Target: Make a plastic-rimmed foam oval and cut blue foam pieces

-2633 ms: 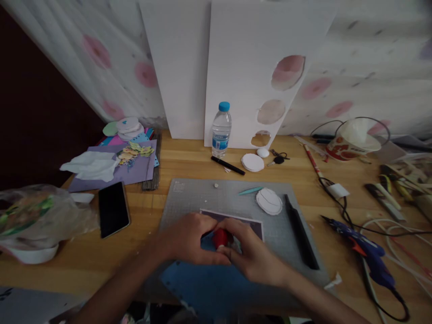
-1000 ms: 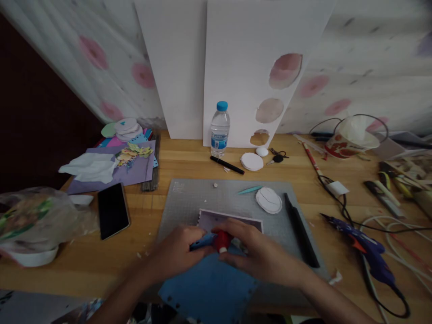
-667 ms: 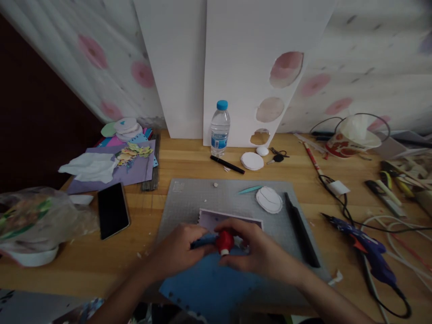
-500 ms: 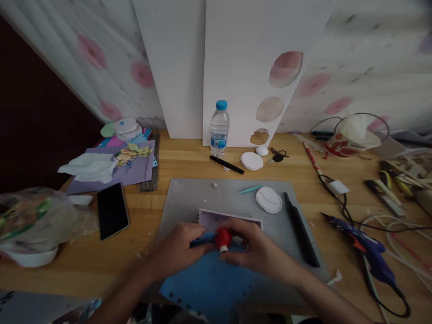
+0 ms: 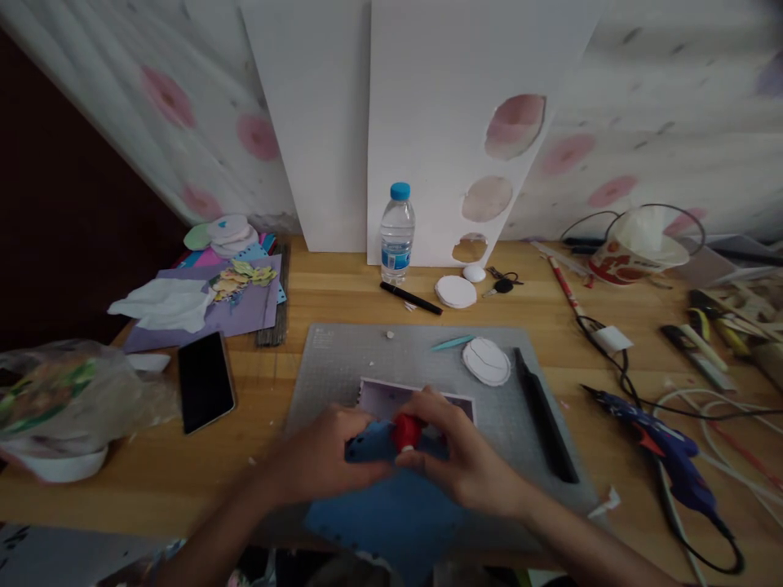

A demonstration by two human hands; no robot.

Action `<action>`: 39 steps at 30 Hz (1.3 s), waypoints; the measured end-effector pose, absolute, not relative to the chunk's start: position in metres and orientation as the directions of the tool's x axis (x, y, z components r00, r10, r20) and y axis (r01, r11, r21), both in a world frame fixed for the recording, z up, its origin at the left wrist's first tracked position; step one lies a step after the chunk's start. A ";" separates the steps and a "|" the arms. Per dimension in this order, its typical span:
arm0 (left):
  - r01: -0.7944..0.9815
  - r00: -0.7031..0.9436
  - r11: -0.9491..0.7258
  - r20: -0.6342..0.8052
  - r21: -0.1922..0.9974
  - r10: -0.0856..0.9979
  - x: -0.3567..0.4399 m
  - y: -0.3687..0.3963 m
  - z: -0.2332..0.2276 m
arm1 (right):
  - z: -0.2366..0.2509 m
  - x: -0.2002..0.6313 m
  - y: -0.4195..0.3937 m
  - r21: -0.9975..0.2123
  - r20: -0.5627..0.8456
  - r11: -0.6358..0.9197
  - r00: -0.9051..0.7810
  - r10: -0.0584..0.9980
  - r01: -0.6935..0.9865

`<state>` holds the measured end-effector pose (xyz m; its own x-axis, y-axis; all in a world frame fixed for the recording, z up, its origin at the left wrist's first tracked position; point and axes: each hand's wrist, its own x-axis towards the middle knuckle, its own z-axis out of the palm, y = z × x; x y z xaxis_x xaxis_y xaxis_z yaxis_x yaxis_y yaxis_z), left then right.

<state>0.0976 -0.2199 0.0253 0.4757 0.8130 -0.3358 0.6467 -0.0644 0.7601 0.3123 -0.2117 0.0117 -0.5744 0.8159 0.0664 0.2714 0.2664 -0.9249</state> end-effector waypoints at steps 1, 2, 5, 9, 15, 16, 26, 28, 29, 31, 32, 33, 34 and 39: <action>0.667 0.492 -0.092 -0.345 0.739 0.799 0.097 -0.218 0.030 | 0.012 0.312 -0.212 -0.919 0.070 0.278 -0.579 0.813 0.280; 0.675 0.513 -0.127 -0.339 0.727 0.789 0.098 -0.216 0.034 | 0.012 0.312 -0.212 -0.914 0.075 0.290 -0.582 0.809 0.285; 0.657 0.565 -0.222 -0.276 0.720 0.778 0.102 -0.207 0.041 | 0.010 0.312 -0.212 -0.905 0.114 0.325 -0.580 0.807 0.274; 0.644 0.608 -0.294 -0.241 0.706 0.757 0.110 -0.197 0.037 | 0.006 0.312 -0.211 -0.896 0.140 0.353 -0.583 0.801 0.269; 0.522 0.631 -0.282 -0.142 0.805 0.763 0.111 -0.196 0.022 | 0.001 0.311 -0.210 -0.895 0.106 0.321 -0.552 0.827 0.309; 0.502 0.630 -0.284 -0.120 0.817 0.767 0.111 -0.197 0.020 | 0.001 0.311 -0.210 -0.898 0.084 0.300 -0.545 0.834 0.322; 0.497 0.597 -0.231 -0.136 0.837 0.791 0.108 -0.201 0.016 | 0.003 0.304 -0.207 -0.894 0.062 0.286 -0.535 0.843 0.346; 0.538 0.587 -0.241 -0.154 0.808 0.795 0.108 -0.200 0.020 | 0.004 0.306 -0.206 -0.882 0.071 0.309 -0.547 0.834 0.357; 0.568 0.579 -0.249 -0.165 0.784 0.799 0.109 -0.199 0.022 | 0.005 0.307 -0.205 -0.876 0.079 0.326 -0.561 0.824 0.356; 0.622 0.566 -0.268 -0.186 0.736 0.803 0.108 -0.198 0.027 | 0.008 0.309 -0.203 -0.871 0.111 0.368 -0.597 0.794 0.327; 0.634 0.565 -0.268 -0.197 0.726 0.801 0.108 -0.197 0.029 | 0.009 0.309 -0.202 -0.873 0.126 0.383 -0.618 0.776 0.303; 0.633 0.569 -0.259 -0.211 0.730 0.795 0.107 -0.197 0.031 | 0.010 0.310 -0.202 -0.877 0.134 0.391 -0.639 0.758 0.280; 0.624 0.573 -0.241 -0.226 0.743 0.788 0.107 -0.197 0.032 | 0.012 0.311 -0.201 -0.881 0.136 0.392 -0.653 0.745 0.263; 0.646 0.538 -0.137 -0.320 0.751 0.780 0.102 -0.203 0.028 | 0.016 0.314 -0.201 -0.891 0.117 0.370 -0.654 0.748 0.264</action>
<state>0.1023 -0.2034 0.0285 0.5376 0.7803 -0.3196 0.6456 -0.1370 0.7513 0.3140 -0.2012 0.0162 -0.6536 0.7477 0.1170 0.2635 0.3698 -0.8910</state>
